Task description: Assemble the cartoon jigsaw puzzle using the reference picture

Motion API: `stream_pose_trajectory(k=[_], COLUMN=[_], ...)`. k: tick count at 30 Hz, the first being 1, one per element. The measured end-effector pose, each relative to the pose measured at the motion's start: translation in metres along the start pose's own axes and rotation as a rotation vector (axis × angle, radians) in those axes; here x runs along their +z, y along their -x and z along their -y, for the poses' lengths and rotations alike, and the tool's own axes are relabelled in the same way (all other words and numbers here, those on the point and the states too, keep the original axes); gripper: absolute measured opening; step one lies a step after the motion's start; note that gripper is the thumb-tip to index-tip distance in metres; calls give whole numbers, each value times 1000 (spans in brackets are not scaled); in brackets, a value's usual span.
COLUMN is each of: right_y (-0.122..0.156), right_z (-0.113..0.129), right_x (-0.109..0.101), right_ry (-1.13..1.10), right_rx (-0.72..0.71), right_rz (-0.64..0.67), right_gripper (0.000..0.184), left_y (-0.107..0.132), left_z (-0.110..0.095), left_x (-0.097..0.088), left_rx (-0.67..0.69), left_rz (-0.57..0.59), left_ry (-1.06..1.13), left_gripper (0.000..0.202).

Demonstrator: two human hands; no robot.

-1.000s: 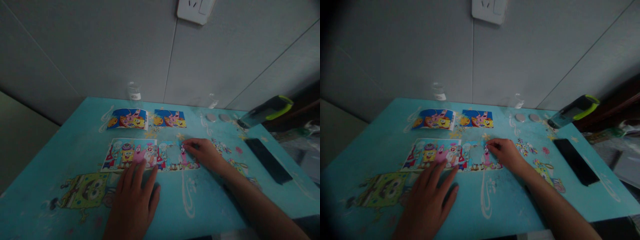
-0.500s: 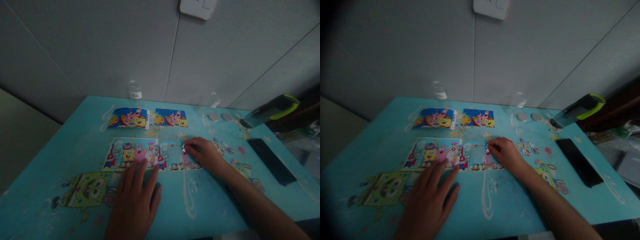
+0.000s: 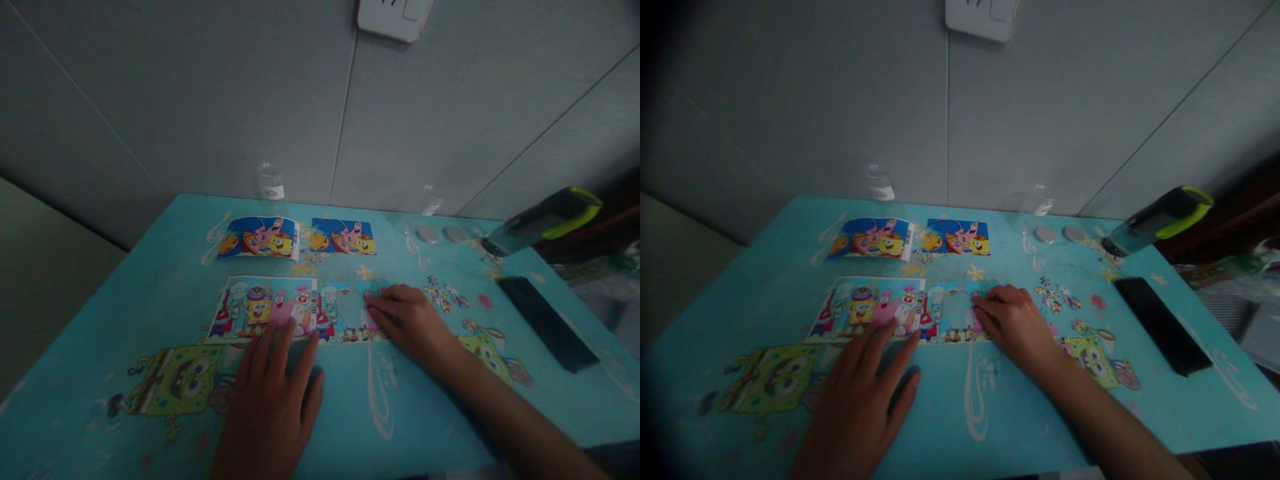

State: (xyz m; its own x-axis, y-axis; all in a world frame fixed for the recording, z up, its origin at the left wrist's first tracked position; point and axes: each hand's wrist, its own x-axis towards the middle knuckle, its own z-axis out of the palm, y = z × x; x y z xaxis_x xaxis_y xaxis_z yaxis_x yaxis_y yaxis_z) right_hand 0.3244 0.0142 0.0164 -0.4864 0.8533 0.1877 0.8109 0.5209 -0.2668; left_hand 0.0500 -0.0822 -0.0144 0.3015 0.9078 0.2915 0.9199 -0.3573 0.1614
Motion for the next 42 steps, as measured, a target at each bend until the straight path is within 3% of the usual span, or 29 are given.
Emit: stream_pose_trajectory(k=[6,15,23,27,33,37,42], right_y=[3,3,6,9,9,14,35], right_z=[4,6,-23,-32,-25,-36,-68], right_x=[1,2,-12,-13,-12,-22,-43], right_ry=[102,40,-120,-104,-41,-67,-17], right_rx=[8,10,76,16,-77,-7,170], right_rz=[16,-6,-154,-156,-80,-192,-296], right_gripper=[29,29,27,30,40,35,29], left_y=[0,0,0,0,0,0,0], left_z=[-1,-1,-1,-1,0,0,1], left_x=[1,-1,-1,-1,-1,-1,0], left_rx=[7,1,3,7,0,8,10], left_rz=[-20,-13,-2,-5,-3,-2,-8], left_ry=[-6,-2,2,-7,-24,-28,-28], left_gripper=[48,49,49,49,49,48,49])
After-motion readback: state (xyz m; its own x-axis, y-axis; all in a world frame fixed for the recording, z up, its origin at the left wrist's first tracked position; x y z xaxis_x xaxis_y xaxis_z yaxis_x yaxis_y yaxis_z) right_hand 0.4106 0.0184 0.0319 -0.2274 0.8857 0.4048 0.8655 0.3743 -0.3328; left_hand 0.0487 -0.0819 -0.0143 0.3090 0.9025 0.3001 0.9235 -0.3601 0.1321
